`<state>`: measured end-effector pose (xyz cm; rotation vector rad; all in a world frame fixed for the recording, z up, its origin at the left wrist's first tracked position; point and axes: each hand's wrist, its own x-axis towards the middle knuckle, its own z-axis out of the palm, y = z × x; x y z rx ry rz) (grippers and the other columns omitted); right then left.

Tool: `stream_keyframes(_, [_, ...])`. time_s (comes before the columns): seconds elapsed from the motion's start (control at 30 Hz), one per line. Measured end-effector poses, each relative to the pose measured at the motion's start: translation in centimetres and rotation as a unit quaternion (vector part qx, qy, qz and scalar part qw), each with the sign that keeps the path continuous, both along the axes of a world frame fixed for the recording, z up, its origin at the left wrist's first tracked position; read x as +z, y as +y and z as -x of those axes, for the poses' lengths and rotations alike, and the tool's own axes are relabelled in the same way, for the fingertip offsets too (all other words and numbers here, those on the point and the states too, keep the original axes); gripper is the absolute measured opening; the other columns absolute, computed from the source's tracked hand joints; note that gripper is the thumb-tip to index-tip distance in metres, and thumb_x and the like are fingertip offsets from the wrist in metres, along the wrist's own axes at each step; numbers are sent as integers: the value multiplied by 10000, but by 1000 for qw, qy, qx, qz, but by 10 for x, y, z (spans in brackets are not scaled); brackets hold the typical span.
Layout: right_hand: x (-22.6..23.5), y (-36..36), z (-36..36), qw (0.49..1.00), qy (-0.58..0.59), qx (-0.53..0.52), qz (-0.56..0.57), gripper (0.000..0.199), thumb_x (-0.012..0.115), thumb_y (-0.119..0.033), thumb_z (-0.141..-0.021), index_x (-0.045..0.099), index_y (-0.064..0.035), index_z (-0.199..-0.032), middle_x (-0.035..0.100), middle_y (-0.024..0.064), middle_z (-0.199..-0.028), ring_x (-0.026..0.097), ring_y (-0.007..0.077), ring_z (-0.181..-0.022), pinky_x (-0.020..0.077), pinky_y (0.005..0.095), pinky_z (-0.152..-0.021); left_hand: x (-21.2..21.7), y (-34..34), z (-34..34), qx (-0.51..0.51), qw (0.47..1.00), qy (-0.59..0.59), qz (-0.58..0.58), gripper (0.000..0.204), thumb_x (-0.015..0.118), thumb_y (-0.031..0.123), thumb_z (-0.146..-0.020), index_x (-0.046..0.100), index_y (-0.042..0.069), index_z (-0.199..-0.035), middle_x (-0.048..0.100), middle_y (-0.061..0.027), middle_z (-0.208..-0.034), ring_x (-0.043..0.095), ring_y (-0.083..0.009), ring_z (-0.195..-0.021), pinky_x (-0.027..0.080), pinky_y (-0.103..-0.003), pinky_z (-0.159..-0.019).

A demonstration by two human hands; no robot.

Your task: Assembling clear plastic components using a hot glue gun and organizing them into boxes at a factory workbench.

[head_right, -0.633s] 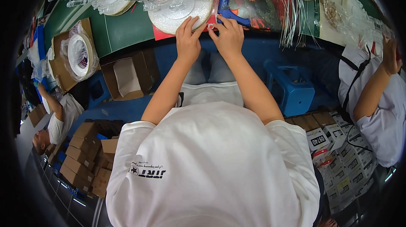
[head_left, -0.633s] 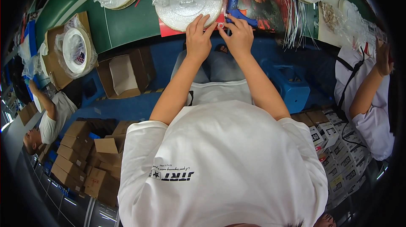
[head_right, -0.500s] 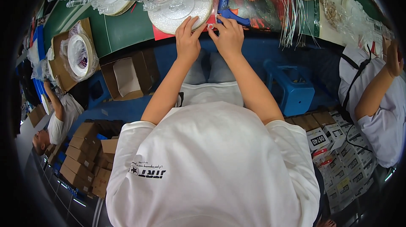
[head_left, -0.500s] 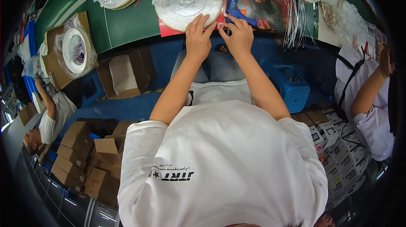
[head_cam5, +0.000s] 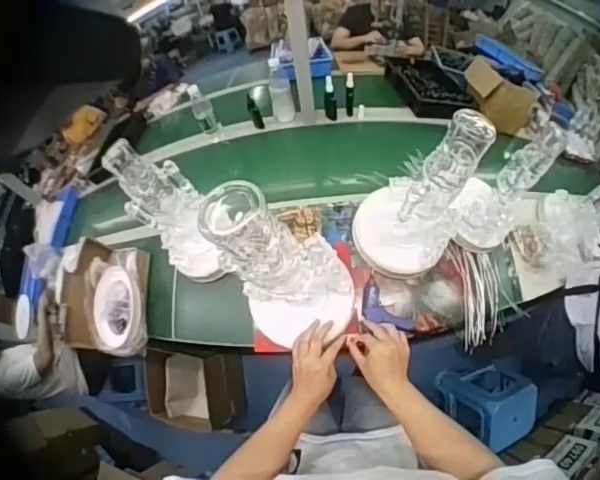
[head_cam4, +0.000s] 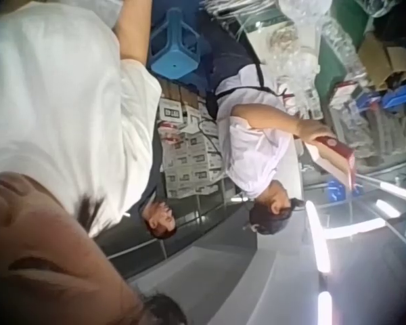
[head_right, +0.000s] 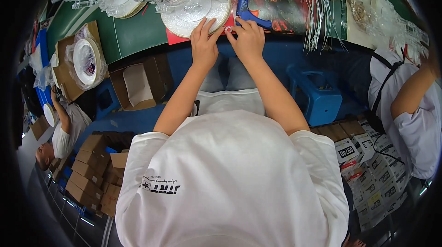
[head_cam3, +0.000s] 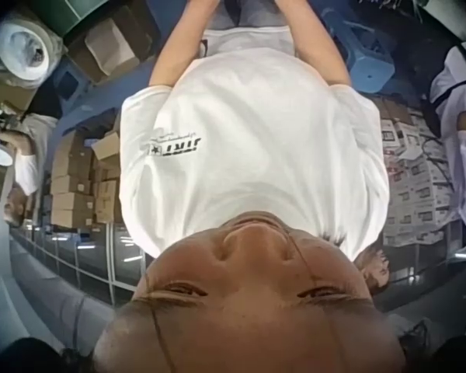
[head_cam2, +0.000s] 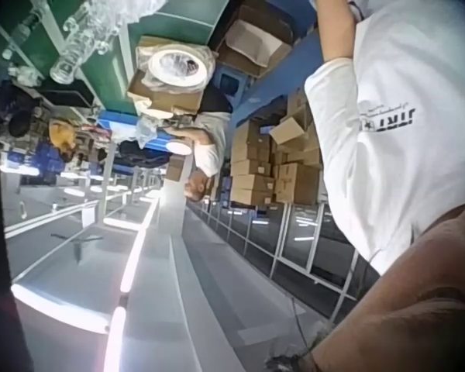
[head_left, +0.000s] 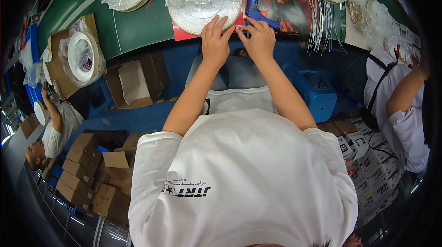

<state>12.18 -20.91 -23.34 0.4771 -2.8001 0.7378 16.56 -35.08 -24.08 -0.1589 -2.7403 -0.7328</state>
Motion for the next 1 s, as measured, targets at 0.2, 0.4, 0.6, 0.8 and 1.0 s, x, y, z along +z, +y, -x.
stream_keyframes(0.2, [4,0,1,1000,4,-3,0,181,733,-251,-659,711,-93,-745,665,23,-996,567,188,-919,421,334,-754,1,2,2,-3,1000,5,11,327,569,24,-737,662,119,-1035,480,-78,-1285,370,-300,-1255,288,-461,-1015])
stream_keyframes(0.4, [2,0,1,1000,-3,-1,5,183,724,-250,-665,705,-86,-744,667,14,-994,562,188,-924,420,348,-750,4,2,4,-6,1000,-8,13,351,558,9,-740,657,124,-1057,473,-86,-1292,357,-312,-1264,282,-464,-1018])
stream_keyframes(0.6, [0,-1,1,1000,11,-8,14,179,718,-250,-670,696,-82,-730,669,13,-990,559,191,-912,420,354,-748,7,0,7,-19,1000,-15,13,377,552,-4,-735,651,129,-1074,465,-94,-1297,353,-319,-1264,286,-461,-1016])
stream_keyframes(0.8, [2,-2,-1,999,1,-17,34,180,716,-246,-670,689,-77,-727,666,13,-993,552,192,-911,420,361,-761,15,-7,7,-31,999,-28,5,402,547,-27,-707,651,121,-1067,467,-113,-1289,354,-327,-1263,291,-451,-1016])
stream_keyframes(1.0, [9,0,-5,999,3,-27,32,181,722,-244,-674,693,-83,-753,667,0,-1002,559,194,-907,428,352,-751,33,-24,-7,-33,999,-28,-18,410,533,-45,-687,649,103,-1051,475,-124,-1276,356,-341,-1261,292,-452,-1017])
